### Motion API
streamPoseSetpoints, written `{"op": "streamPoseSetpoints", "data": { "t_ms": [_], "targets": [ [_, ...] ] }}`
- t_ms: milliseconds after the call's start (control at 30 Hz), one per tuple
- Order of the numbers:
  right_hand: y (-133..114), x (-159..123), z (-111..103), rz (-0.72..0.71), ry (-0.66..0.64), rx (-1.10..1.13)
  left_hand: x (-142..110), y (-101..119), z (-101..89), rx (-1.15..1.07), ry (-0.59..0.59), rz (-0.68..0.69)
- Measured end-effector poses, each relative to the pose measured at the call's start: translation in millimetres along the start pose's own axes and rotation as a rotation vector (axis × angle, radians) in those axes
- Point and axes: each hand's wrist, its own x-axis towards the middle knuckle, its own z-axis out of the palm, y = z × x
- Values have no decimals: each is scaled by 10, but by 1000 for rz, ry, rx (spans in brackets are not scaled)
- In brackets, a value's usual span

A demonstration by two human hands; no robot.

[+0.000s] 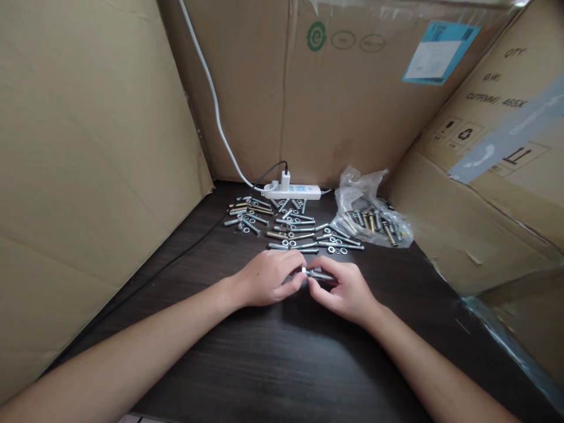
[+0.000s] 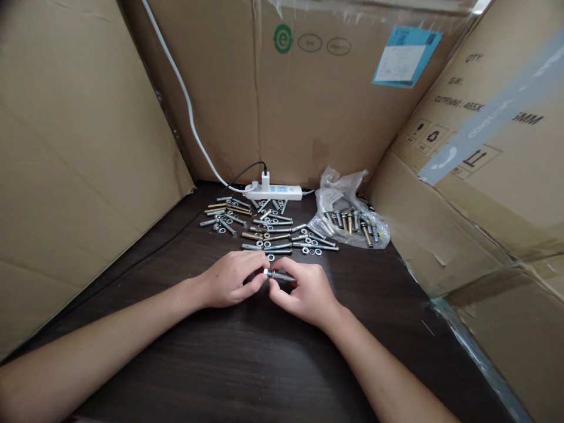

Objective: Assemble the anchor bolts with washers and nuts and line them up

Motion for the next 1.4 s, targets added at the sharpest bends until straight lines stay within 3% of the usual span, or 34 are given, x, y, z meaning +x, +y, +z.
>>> {"op": "streamPoseSetpoints", "data": {
  "t_ms": [533,700,900,1100,1233,1400],
  "targets": [
    [32,-9,16,-13,-33,-42,-2,-24,25,40,-12,-12],
    [36,-5,7,4,-36,-35,-16,12,-26,-14,19,-52],
    [6,-1,2,22,-18,-20,-9,32,-18,-13,-23,-32],
    [52,0,-42,76,-36,-72,3,1,-3,73,-28,-62],
    [99,22,-98,141,-88,-149,-4,-1,7,173,-117,-55],
    [69,52,-130,179,-242,-217,-23,4,42,241,-200,-54]
  ]
}}
